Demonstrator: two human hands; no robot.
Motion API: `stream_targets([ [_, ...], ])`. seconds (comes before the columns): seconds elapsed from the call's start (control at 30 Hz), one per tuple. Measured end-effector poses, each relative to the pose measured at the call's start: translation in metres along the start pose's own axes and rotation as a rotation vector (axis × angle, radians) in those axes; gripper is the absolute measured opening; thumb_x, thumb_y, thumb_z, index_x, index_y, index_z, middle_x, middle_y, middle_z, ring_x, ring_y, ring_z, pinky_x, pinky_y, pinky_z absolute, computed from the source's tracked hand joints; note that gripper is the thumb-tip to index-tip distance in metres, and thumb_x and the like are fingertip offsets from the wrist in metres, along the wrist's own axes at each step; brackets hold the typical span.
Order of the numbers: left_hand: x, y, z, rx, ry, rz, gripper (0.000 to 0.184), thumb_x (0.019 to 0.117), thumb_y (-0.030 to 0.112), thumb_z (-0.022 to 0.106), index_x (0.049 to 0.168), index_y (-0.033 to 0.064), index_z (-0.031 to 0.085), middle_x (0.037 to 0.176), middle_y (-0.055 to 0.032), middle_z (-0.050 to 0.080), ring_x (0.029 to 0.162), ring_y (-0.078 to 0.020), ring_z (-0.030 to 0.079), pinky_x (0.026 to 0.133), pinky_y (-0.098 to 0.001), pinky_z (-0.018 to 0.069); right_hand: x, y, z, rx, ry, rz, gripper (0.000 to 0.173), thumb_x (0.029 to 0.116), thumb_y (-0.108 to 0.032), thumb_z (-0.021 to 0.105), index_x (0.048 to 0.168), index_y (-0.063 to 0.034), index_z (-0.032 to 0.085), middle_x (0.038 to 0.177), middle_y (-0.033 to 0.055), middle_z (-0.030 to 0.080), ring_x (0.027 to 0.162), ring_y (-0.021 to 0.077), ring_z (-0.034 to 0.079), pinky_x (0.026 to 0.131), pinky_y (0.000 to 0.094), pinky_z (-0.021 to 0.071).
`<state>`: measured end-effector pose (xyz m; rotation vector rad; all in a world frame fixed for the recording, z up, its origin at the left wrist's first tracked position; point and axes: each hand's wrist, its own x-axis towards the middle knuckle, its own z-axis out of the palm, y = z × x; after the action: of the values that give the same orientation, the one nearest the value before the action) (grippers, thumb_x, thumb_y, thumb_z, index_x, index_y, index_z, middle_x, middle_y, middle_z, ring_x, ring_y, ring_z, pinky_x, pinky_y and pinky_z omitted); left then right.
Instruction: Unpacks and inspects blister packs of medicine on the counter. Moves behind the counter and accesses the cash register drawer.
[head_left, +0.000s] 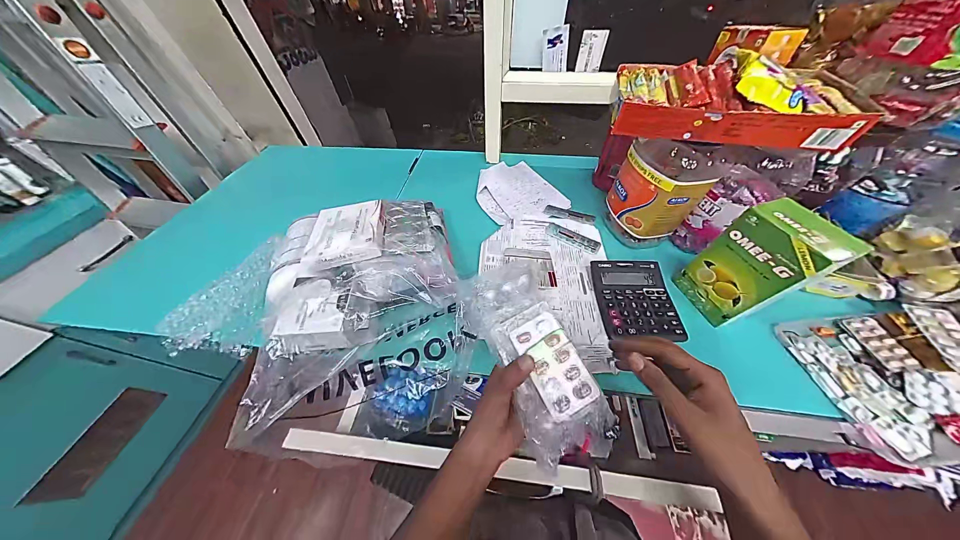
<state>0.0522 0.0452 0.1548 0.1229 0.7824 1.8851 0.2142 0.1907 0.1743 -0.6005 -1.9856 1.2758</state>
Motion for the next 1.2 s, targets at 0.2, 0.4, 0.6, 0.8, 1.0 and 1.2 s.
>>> stream_targets([
  [0.2,0.013,-0.007,0.006,0.068,-0.013,-0.004,0.061,0.0809,0.031,0.077,0.127,0.0065,0.046,0.096,-0.0031,0.074,0.087,-0.0128,0.074,0.079,-0.0323,0.0633,0.017,0.003,0.014,-0.044,-0.12,-0.108,0.03,0.105,-0.02,0.054,0.122,-0.0011,0.07,0.117,0.0061,0.072,0.104,0.0083,0.069,0.09,0.0233,0.0588],
  [0.4,0.02,-0.001,0.006,0.121,-0.031,-0.123,0.04,0.085,0.031,0.068,0.116,0.0091,0.055,0.09,-0.0024,0.075,0.082,-0.0121,0.074,0.076,-0.0309,0.0634,0.034,0.008,0.006,-0.292,-0.124,-0.436,0.022,0.1032,-0.02,0.059,0.109,-0.0063,0.076,0.107,0.0053,0.073,0.105,0.0053,0.066,0.094,0.0174,0.0526],
  [0.6,0.013,0.006,-0.002,0.289,-0.072,-0.201,0.046,0.0807,0.023,0.073,0.12,0.0106,0.051,0.088,0.0023,0.074,0.08,-0.0091,0.074,0.075,-0.0287,0.0626,0.044,0.01,-0.009,-0.058,-0.45,-0.407,0.017,0.0957,-0.02,0.059,0.088,-0.0057,0.065,0.089,0.0036,0.066,0.095,0.0057,0.061,0.086,0.0186,0.0479],
  [0.8,0.01,0.026,-0.035,0.467,-0.812,-0.294,0.043,0.08,0.036,0.084,0.121,0.0309,0.07,0.11,0.0171,0.074,0.099,0.0059,0.068,0.089,-0.0169,0.0559,0.028,-0.015,-0.043,0.452,-1.08,-0.198,0.04,0.1071,-0.035,0.043,0.088,-0.0083,0.066,0.072,-0.0065,0.061,0.066,-0.0064,0.054,0.062,0.0125,0.0434],
  [1.0,0.037,0.023,-0.036,0.835,-1.335,-0.357,0.068,0.0755,0.033,0.086,0.127,-0.0027,0.06,0.115,-0.0039,0.07,0.107,-0.0027,0.064,0.097,-0.0255,0.0518,0.032,-0.044,-0.078,0.381,-1.034,-0.411,0.038,0.1092,-0.025,0.04,0.088,-0.0034,0.064,0.071,0.0007,0.06,0.064,0.0023,0.055,0.063,0.0197,0.0451],
  [1.2,-0.016,0.024,-0.067,0.338,-0.66,0.075,0.035,0.0898,0.033,0.074,0.124,0.0243,0.073,0.116,0.0085,0.075,0.107,0.0003,0.068,0.094,-0.022,0.0558,0.033,-0.007,-0.062,0.385,-0.434,-0.017,0.03,0.1073,-0.018,0.051,0.128,-0.0158,0.072,0.116,-0.0018,0.075,0.082,0.0048,0.071,0.072,0.0221,0.061],
])
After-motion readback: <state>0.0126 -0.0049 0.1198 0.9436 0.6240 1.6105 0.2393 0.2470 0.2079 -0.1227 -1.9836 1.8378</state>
